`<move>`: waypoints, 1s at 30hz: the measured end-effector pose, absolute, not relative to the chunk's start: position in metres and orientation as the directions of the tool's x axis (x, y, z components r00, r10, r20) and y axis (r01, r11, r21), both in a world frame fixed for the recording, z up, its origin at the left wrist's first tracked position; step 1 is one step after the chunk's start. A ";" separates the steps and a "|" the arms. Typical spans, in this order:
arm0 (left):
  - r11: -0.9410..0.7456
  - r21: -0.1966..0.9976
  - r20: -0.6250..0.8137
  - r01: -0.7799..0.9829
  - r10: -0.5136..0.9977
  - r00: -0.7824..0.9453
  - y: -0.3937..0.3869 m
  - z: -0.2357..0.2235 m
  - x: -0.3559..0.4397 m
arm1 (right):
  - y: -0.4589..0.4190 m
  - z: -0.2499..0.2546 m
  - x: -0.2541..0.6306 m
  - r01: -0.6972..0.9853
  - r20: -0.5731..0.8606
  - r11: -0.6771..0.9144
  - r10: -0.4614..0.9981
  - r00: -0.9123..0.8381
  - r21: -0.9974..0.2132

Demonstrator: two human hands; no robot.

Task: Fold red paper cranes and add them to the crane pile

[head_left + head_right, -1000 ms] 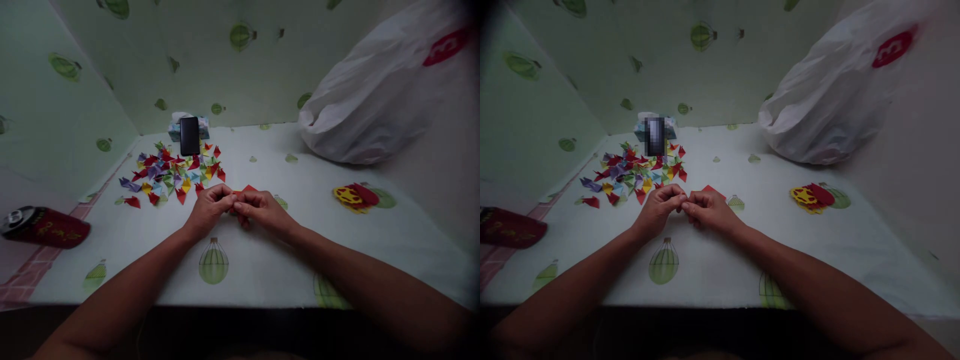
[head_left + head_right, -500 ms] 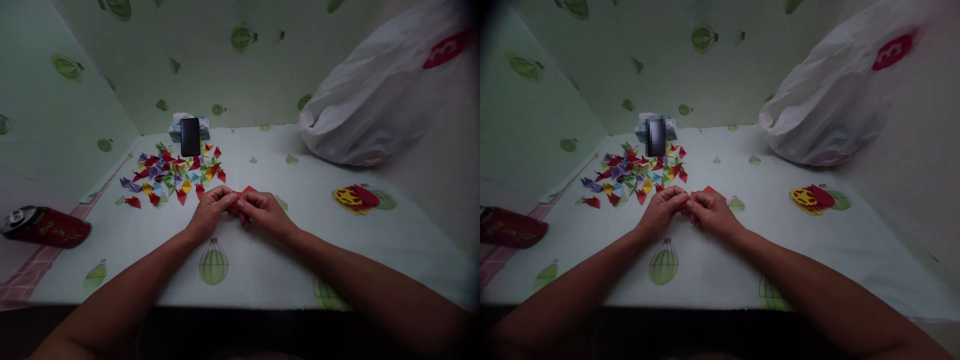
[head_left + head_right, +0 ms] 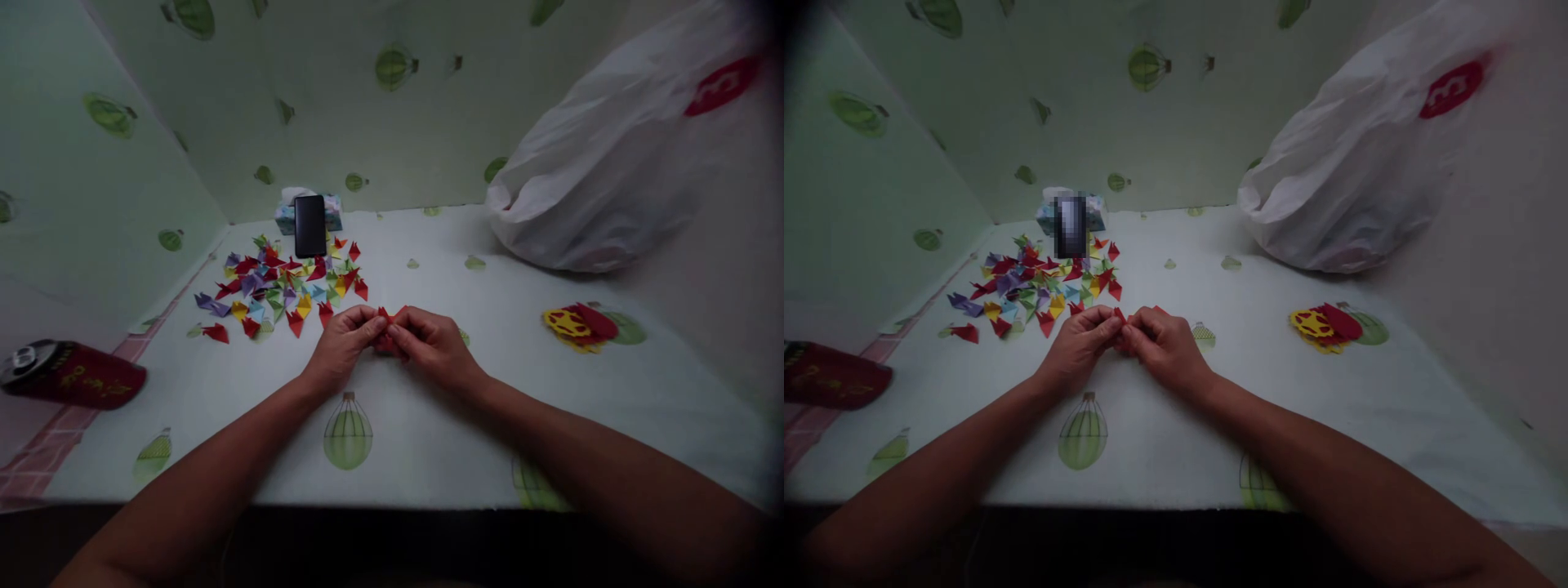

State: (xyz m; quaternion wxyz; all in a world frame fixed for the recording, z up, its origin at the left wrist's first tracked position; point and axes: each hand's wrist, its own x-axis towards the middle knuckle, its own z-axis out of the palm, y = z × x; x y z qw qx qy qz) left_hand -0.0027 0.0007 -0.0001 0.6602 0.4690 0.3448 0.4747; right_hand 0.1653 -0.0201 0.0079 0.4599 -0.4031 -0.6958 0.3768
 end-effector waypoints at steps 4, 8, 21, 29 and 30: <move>0.144 0.924 -0.019 -0.354 0.942 0.336 0.001 0.004 -0.003 | -0.020 0.011 0.166 0.025 0.250 0.270 0.920 -0.303 -0.963; 0.175 0.914 -0.022 -0.366 0.922 0.386 0.002 0.006 -0.004 | -0.019 0.012 0.167 -0.076 0.198 0.184 0.928 -0.316 -0.980; 0.026 0.993 0.027 -0.113 0.897 0.442 0.012 0.006 -0.018 | -0.013 0.014 0.171 0.059 0.149 0.178 0.930 -0.336 -0.982; 0.000 0.998 0.032 -0.060 0.841 0.540 0.016 0.009 -0.025 | -0.012 0.019 0.175 0.054 0.195 0.245 0.872 -0.450 -0.968; 0.000 0.999 0.029 -0.054 0.837 0.547 0.016 0.009 -0.025 | -0.012 0.018 0.175 0.053 0.190 0.240 0.869 -0.458 -0.969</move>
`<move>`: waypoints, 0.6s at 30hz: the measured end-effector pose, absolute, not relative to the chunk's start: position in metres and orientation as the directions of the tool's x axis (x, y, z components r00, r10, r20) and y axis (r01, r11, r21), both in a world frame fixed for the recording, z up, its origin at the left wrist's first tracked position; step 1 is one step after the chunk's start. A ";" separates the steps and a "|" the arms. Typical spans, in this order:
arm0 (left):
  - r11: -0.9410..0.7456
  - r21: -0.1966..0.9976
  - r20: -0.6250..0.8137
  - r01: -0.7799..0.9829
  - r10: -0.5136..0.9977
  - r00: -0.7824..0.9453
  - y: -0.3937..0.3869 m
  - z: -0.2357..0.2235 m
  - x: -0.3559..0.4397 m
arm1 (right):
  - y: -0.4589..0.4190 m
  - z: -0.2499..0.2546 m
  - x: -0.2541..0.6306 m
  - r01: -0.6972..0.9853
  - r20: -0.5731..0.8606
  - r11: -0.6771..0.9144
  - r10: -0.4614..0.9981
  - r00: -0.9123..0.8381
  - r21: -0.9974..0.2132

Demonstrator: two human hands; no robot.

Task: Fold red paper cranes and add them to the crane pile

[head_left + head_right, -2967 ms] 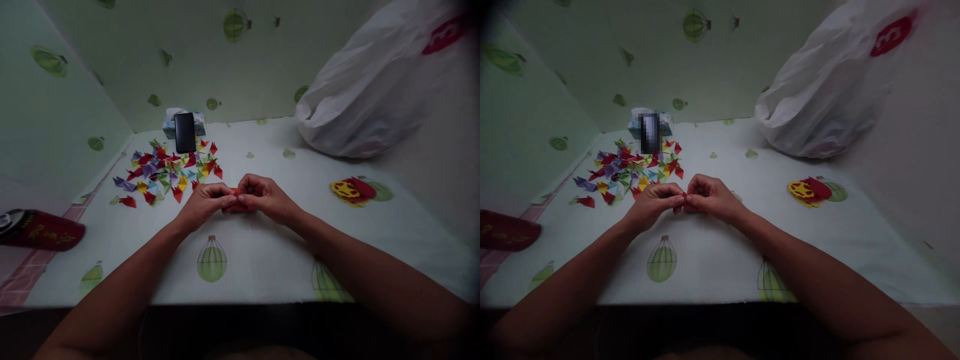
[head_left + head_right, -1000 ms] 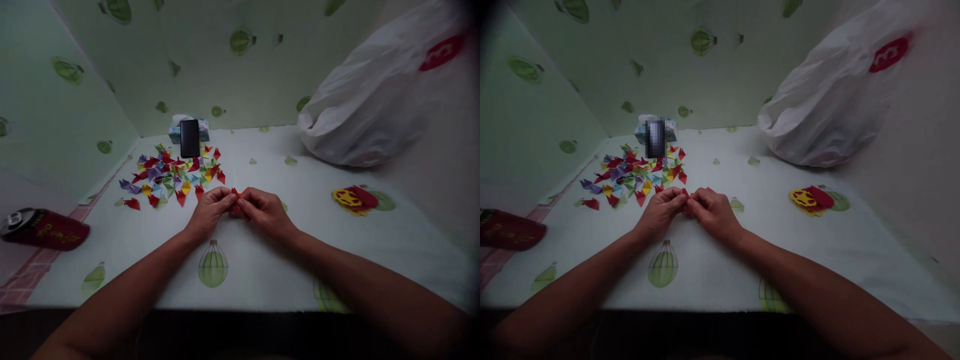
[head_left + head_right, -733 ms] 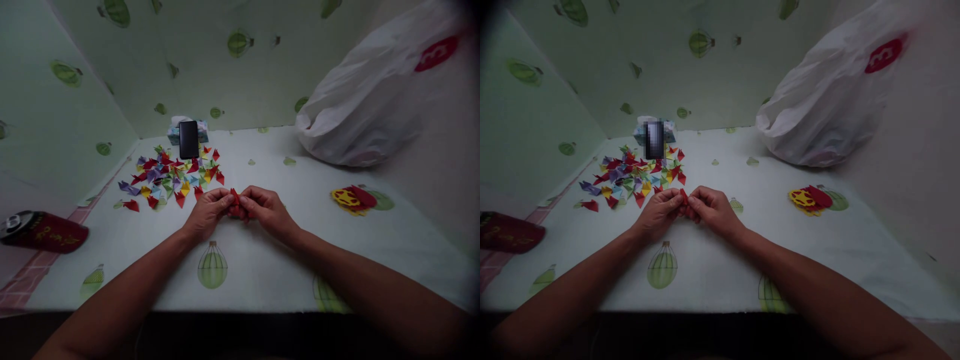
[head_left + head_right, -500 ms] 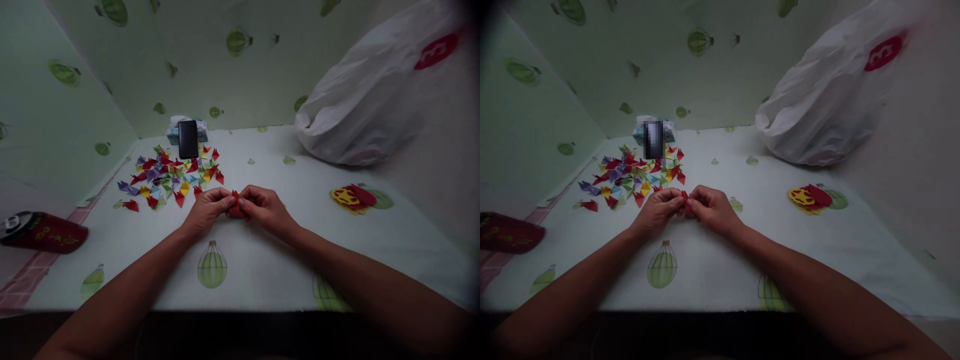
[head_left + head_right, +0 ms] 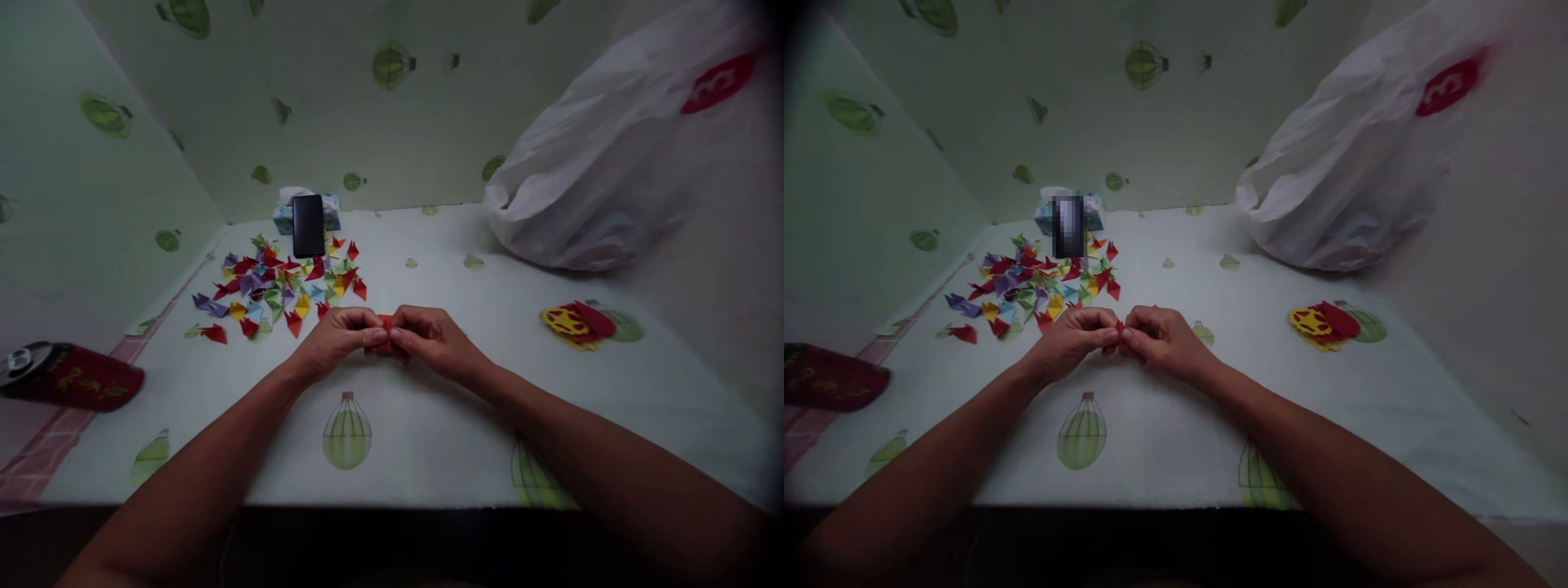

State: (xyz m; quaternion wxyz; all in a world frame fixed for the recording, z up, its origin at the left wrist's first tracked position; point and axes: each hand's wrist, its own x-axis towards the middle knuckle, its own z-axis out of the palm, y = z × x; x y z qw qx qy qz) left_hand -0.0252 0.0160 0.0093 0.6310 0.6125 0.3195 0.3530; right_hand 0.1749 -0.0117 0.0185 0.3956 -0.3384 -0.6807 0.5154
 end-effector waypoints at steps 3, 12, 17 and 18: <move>0.001 0.999 0.019 -0.035 0.825 0.565 0.016 0.010 -0.026 | -0.010 0.018 0.175 0.059 0.161 0.214 0.866 -0.473 -0.975; 0.073 0.997 -0.036 -0.038 0.798 0.601 0.016 0.011 -0.026 | -0.010 0.016 0.176 0.034 0.162 0.209 0.841 -0.516 -0.977; 0.057 0.998 -0.024 -0.035 0.801 0.599 0.015 0.013 -0.026 | -0.011 0.015 0.174 -0.009 0.157 0.177 0.846 -0.510 -0.984; 0.055 0.998 -0.024 -0.033 0.800 0.599 0.015 0.013 -0.025 | -0.011 0.014 0.173 -0.028 0.153 0.162 0.846 -0.511 -0.986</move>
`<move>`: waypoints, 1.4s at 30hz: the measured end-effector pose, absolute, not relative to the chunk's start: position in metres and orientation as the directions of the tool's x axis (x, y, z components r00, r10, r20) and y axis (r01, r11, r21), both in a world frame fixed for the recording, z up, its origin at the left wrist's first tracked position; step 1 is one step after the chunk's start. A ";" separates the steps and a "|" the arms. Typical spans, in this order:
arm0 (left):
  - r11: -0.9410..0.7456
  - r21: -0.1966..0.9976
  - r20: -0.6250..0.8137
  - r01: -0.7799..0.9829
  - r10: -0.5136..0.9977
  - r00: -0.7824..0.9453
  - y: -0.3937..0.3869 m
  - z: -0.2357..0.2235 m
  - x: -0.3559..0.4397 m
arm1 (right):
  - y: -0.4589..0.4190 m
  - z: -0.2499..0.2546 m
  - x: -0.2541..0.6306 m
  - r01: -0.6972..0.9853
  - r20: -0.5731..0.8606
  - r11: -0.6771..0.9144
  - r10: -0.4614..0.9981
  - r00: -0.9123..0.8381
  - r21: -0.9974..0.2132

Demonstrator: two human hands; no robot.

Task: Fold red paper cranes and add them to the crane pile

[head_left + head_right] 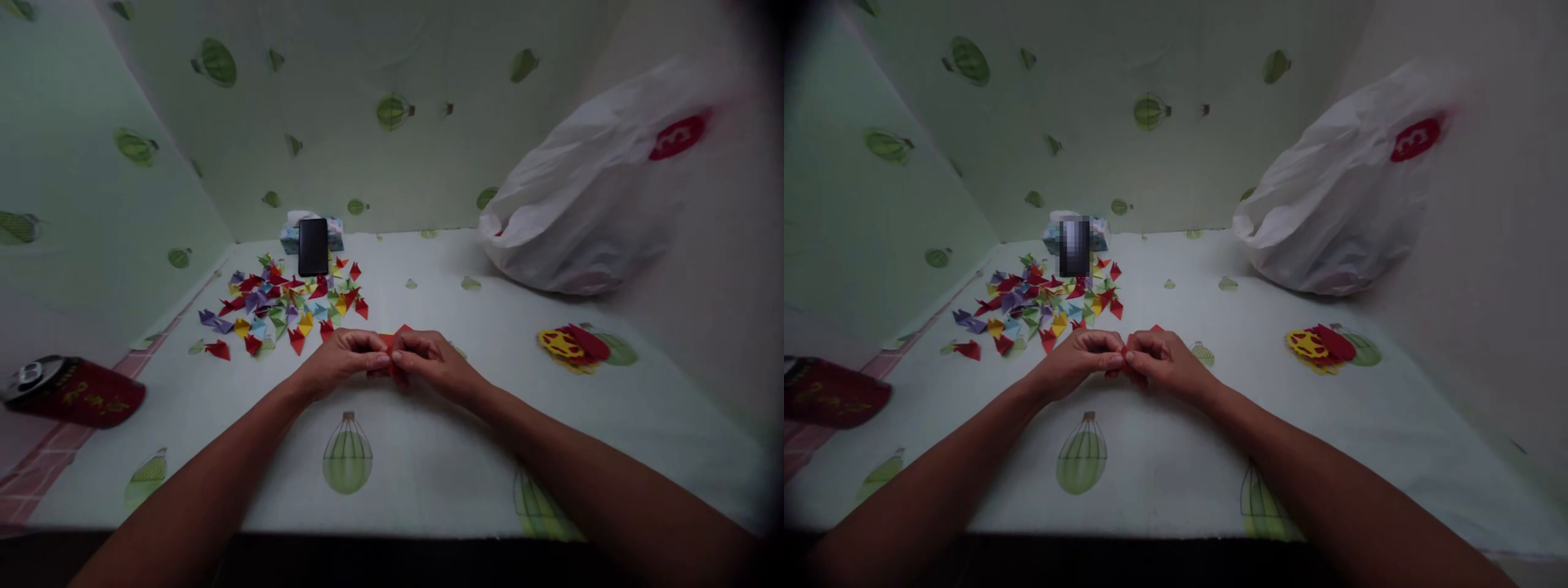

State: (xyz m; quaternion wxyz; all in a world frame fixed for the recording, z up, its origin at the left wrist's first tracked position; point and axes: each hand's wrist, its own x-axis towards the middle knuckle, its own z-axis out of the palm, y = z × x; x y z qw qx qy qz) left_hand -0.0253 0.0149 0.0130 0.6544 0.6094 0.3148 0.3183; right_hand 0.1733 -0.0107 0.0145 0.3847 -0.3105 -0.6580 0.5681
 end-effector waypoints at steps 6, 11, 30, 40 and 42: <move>0.080 0.997 -0.065 0.005 0.774 0.630 0.014 0.015 -0.025 | -0.010 0.014 0.173 -0.057 0.105 0.088 0.842 -0.530 -0.995; 0.089 0.996 -0.082 0.022 0.757 0.648 0.013 0.015 -0.025 | -0.010 0.012 0.174 -0.074 0.063 0.026 0.832 -0.551 -0.997; 0.034 0.989 0.029 -0.143 0.909 0.416 0.007 0.006 -0.014 | -0.015 0.010 0.166 -0.070 0.123 0.104 0.911 -0.393 -0.992; -0.155 0.988 0.152 -0.020 0.921 0.360 -0.002 0.015 -0.011 | -0.017 0.010 0.164 -0.055 0.075 0.055 0.885 -0.459 -0.997; -0.186 0.983 0.177 -0.003 0.929 0.324 -0.003 0.015 -0.010 | -0.016 0.008 0.164 -0.097 0.069 0.026 0.880 -0.470 -0.995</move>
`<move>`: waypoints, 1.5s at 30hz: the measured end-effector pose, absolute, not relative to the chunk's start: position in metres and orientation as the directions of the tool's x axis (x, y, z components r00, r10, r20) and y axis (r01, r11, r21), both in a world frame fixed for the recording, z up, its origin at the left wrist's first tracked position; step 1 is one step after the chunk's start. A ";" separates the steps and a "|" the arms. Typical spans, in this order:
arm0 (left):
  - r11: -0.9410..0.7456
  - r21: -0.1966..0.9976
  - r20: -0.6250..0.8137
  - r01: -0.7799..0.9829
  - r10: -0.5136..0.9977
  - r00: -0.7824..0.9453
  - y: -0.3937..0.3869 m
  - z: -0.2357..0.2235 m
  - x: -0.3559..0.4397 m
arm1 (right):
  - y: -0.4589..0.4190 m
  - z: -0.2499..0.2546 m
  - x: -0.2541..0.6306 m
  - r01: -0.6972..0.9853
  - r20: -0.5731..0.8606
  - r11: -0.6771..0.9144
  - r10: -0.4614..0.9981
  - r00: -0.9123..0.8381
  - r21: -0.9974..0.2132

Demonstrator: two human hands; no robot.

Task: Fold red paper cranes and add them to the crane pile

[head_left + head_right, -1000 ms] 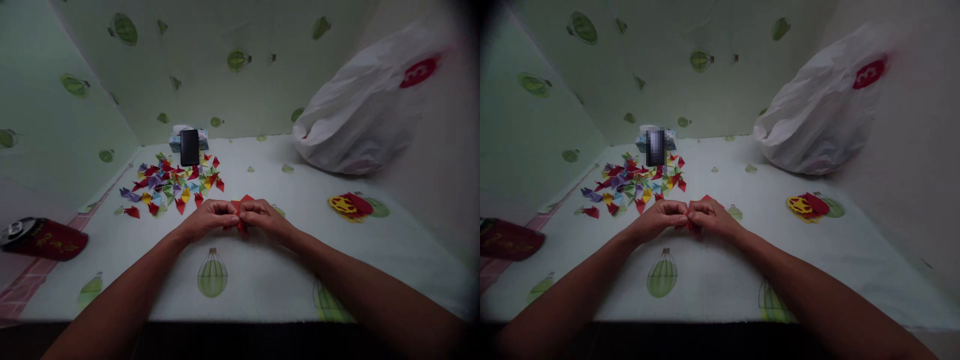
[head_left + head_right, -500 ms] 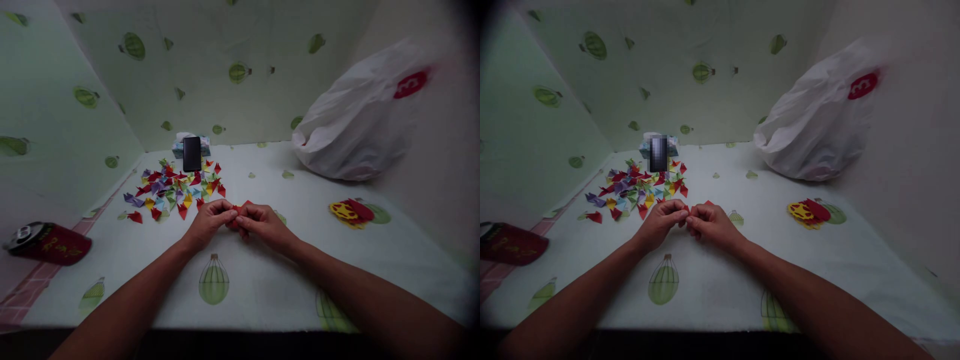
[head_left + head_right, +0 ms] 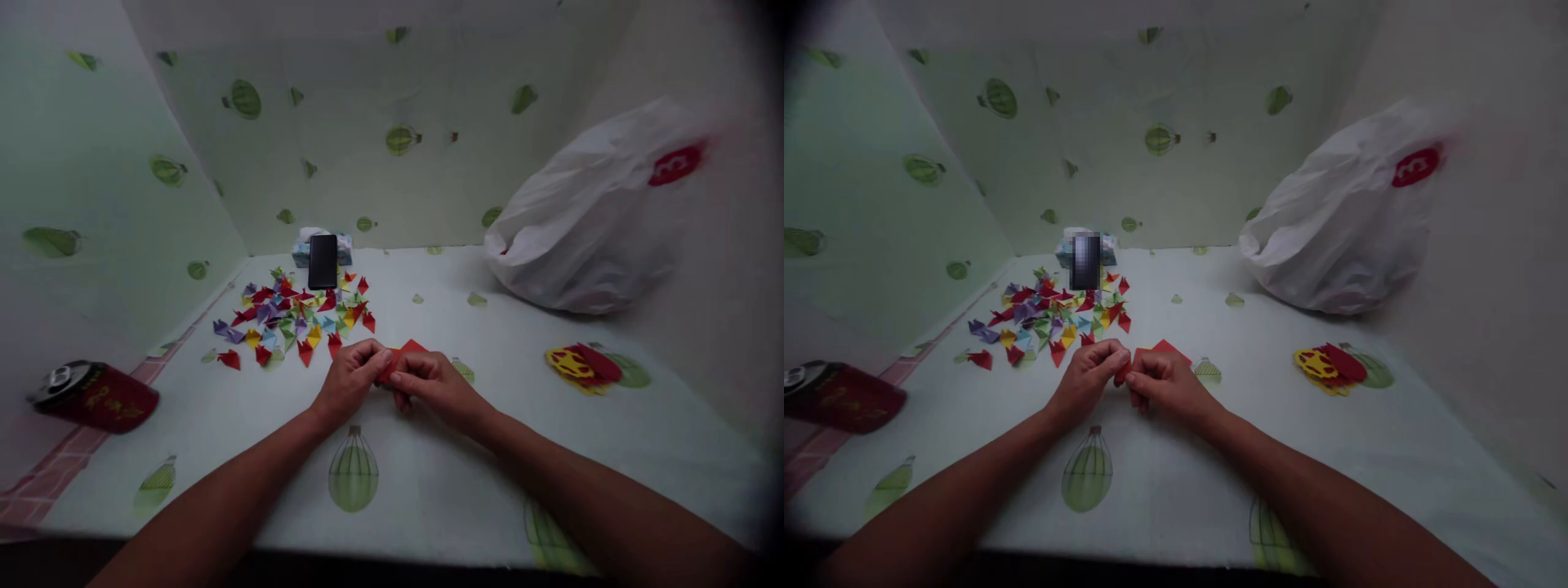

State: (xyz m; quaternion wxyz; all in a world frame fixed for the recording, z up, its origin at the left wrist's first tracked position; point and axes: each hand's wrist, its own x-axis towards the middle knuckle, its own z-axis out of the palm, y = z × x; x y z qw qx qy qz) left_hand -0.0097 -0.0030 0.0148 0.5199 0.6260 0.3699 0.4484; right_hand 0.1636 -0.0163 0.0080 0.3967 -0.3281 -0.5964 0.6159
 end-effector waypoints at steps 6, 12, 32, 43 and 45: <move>-0.039 0.997 0.062 -0.072 0.936 0.346 0.000 0.008 -0.007 | -0.011 0.003 0.165 -0.140 0.057 0.000 0.912 -0.407 -0.990; -0.036 0.998 0.055 -0.057 0.921 0.386 0.001 0.009 -0.008 | -0.009 0.004 0.168 -0.089 0.094 0.069 0.942 -0.323 -0.994; -0.079 0.997 0.065 0.006 0.857 0.510 0.002 0.006 -0.010 | -0.013 0.009 0.167 -0.034 0.110 0.106 0.982 -0.153 -0.994; -0.128 0.992 0.119 0.000 0.922 0.368 0.000 0.008 -0.006 | -0.012 0.008 0.167 -0.097 0.101 0.084 0.975 -0.197 -0.992; -0.172 0.985 0.166 -0.008 0.937 0.308 0.000 0.006 -0.007 | -0.012 0.008 0.166 -0.102 0.102 0.084 0.976 -0.190 -0.991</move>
